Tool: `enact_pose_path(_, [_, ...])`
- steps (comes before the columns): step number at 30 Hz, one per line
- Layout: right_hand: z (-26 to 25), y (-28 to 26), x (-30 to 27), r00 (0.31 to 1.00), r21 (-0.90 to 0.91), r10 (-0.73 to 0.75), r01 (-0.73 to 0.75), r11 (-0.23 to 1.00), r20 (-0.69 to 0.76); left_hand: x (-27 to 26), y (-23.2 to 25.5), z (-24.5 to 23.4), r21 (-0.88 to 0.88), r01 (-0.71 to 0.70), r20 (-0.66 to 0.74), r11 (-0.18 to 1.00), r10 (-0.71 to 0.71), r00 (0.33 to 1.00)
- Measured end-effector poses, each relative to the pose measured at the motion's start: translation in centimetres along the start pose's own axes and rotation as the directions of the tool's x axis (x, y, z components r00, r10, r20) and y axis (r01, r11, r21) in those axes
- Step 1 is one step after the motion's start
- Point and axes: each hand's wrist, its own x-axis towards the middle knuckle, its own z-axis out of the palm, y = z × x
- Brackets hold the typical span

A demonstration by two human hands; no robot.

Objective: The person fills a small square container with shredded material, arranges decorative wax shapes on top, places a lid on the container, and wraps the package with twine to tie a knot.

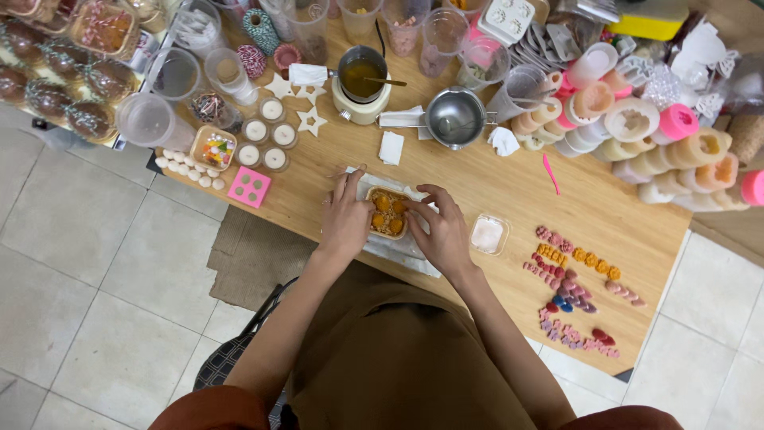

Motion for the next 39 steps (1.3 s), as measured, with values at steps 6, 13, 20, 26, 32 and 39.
enact_pose_path(6, [-0.5, 0.4, 0.7, 0.999, 0.068, -0.035, 0.035, 0.997, 0.005, -0.9, 0.6, -0.9, -0.056, 0.065, -0.075, 0.996, -0.069, 0.995])
enact_pose_path(13, [-1.1, -0.6, 1.6, 0.999, 0.122, -0.045, 0.044, 0.992, 0.001, 0.6, 2.0, -1.6, -0.127, 0.112, -0.109, 0.986, -0.126, 0.986])
enact_pose_path(20, [-0.8, -2.5, 3.0, 1.0, 0.084, -0.028, 0.029, 0.996, -0.012, 1.2, 1.4, -1.1, -0.15, 0.101, -0.089, 0.983, -0.115, 0.989])
enact_pose_path(26, [0.0, -4.7, 4.6, 0.999, -0.028, 0.032, -0.033, 0.999, -0.034, 2.1, 0.6, -1.3, -0.152, 0.15, 0.051, 0.977, -0.144, 0.988])
enact_pose_path(32, [-0.1, -9.1, 8.2, 0.985, -0.143, 0.133, -0.148, 0.979, -0.106, 2.4, -1.7, -6.1, -0.332, -0.058, 0.04, 0.942, 0.075, 0.996])
enact_pose_path(39, [3.1, -14.0, 15.5, 0.974, -0.12, 0.143, -0.165, 0.979, -0.174, 3.3, -10.5, -11.9, -0.488, -0.114, -0.115, 0.865, 0.066, 0.991])
